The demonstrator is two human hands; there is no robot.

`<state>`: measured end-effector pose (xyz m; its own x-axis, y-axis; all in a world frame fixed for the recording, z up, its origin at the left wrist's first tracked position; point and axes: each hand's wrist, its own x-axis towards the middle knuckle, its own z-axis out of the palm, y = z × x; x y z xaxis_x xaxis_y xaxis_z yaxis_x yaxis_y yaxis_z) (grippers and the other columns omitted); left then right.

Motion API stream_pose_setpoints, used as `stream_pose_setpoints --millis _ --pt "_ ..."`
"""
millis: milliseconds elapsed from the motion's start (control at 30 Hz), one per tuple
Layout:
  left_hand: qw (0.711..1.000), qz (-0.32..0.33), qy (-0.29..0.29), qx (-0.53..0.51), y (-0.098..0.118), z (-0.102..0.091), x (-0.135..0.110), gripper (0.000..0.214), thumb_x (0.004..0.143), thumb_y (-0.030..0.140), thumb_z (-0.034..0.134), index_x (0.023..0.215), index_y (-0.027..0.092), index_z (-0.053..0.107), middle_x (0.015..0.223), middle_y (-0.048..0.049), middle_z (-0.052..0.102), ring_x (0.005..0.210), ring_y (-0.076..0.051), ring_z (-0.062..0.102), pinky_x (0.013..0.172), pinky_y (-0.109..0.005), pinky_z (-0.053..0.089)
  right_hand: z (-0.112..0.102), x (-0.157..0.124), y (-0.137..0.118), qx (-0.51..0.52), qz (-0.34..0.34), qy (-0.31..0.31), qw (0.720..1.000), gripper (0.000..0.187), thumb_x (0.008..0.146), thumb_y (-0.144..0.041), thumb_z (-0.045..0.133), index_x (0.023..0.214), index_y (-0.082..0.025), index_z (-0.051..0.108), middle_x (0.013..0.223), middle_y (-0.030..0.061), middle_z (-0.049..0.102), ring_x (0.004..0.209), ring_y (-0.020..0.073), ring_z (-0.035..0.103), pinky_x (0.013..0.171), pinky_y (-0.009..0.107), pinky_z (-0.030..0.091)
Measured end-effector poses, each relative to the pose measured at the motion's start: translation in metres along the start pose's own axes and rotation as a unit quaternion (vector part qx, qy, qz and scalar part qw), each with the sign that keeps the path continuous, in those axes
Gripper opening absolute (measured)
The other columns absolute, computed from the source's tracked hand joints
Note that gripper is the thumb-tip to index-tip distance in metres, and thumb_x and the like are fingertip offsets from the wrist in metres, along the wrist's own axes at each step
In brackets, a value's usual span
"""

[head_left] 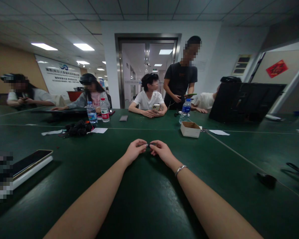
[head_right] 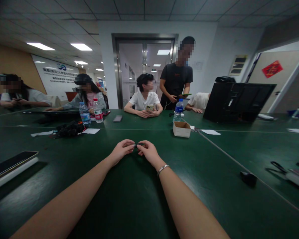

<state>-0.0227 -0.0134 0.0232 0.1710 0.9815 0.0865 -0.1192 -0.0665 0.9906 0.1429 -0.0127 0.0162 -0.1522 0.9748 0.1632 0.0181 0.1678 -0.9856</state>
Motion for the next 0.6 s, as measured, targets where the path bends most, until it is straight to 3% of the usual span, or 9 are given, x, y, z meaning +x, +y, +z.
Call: stream_pose_setpoints --millis 167,333,600 --pt "1.0 -0.011 0.011 -0.011 -0.0002 -0.0008 0.0013 0.034 0.068 0.024 0.074 0.097 0.016 0.059 0.093 -0.0062 0.061 0.078 -0.012 0.061 0.078 -0.03 0.051 0.0011 -0.0009 -0.0017 0.006 -0.001 -0.005 1.0 0.034 0.068 -0.034 0.07 0.093 -0.015 0.059 0.064 -0.0019 0.06 0.054 0.0099 0.057 0.052 0.023 0.045" --pt "0.998 -0.056 0.025 -0.02 -0.0013 0.001 0.0058 0.022 0.076 0.03 0.067 0.089 0.014 0.059 0.086 -0.0057 0.063 0.068 -0.01 0.061 0.068 -0.025 0.049 0.0013 -0.0014 -0.0024 0.004 0.001 -0.01 1.0 0.033 0.069 -0.033 0.068 0.095 -0.014 0.058 0.065 -0.0014 0.06 0.055 0.0097 0.057 0.054 0.023 0.046" --pt "1.0 -0.018 0.0 0.007 -0.0038 0.0002 0.0048 0.022 0.073 0.031 0.069 0.083 0.013 0.062 0.072 -0.0021 0.061 0.065 -0.009 0.057 0.065 -0.023 0.045 -0.0004 -0.0013 -0.0011 -0.003 -0.005 -0.01 1.0 0.032 0.069 -0.033 0.068 0.094 -0.015 0.059 0.066 -0.0013 0.06 0.055 0.0101 0.058 0.054 0.023 0.046"
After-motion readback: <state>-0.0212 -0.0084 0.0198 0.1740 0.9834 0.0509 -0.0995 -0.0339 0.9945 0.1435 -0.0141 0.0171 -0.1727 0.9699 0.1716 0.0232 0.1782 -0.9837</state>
